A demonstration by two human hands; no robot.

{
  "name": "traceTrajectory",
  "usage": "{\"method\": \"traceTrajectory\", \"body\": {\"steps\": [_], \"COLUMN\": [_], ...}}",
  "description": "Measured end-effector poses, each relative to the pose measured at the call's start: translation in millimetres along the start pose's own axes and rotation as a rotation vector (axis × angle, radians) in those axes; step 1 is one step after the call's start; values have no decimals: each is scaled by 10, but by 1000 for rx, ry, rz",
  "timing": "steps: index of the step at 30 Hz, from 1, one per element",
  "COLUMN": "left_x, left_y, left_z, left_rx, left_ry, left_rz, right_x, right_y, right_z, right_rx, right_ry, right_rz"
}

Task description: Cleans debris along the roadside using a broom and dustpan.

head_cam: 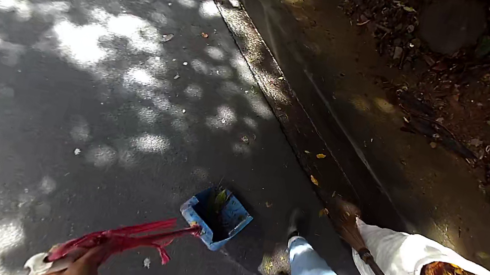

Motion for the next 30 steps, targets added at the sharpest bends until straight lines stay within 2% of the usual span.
{"method": "traceTrajectory", "body": {"steps": [1, 3, 4, 7, 11, 13, 15, 17, 19, 21, 23, 25, 26, 28, 30], "left_x": [133, 421, 584, 895, 1319, 1446, 1572, 1619, 1662, 1747, 1826, 1864, 1886, 1932, 1898], "left_y": [253, 758, 970, 1500, 2195, 2487, 2754, 3018, 3172, 3325, 3424, 3499, 3511, 3545, 3582], "left_z": [188, 440, 538, 1027, 1392, 1550, 1635, 1721, 1786, 1916, 2060, 2126, 2134, 2156, 2171], "left_rx": [-26, -68, -95, -158, -249, -300, -341, -374, -426, -461, -476, -484, -491, -498, -505], "left_ry": [44, 105, 159, 302, 341, 311, 300, 326, 347, 400, 421, 416, 414, 421, 436], "left_rz": [41, 124, 163, 259, 279, 290, 326, 297, 271, 254, 265, 283, 288, 287, 268], "right_x": [-200, -827, -993, -1119, -1036, -1163, -1471, -2053, -2413, -2499, -2410, -2530, -2667, -2958, -3181], "right_y": [88, 134, 115, -283, -841, -847, -708, -680, -709, -925, -1134, -1346, -1399, -1364, -1293], "right_z": [249, 493, 605, 518, 106, 333, 731, 963, 942, 786, 636, 527, 572, 972, 1496], "right_rx": [-28, -110, -113, -43, 90, 121, 84, -43, -120, -75, 11, 91, 138, 214, 168], "right_ry": [-52, 121, 159, 200, 313, 382, 384, 319, 223, 181, 200, 288, 339, 364, 299], "right_rz": [20, 155, 238, 361, 169, 16, -17, -55, -28, 12, 42, -13, -54, -104, -172]}}
Point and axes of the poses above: each hand's wrist, its own z-axis towards the middle knuckle, its own y-axis out of the palm, x = y × z, the point moved 2 cm from there along z, towards the middle knuckle, and after that the axes turned 5 degrees about -x, right-handed, at the moved point
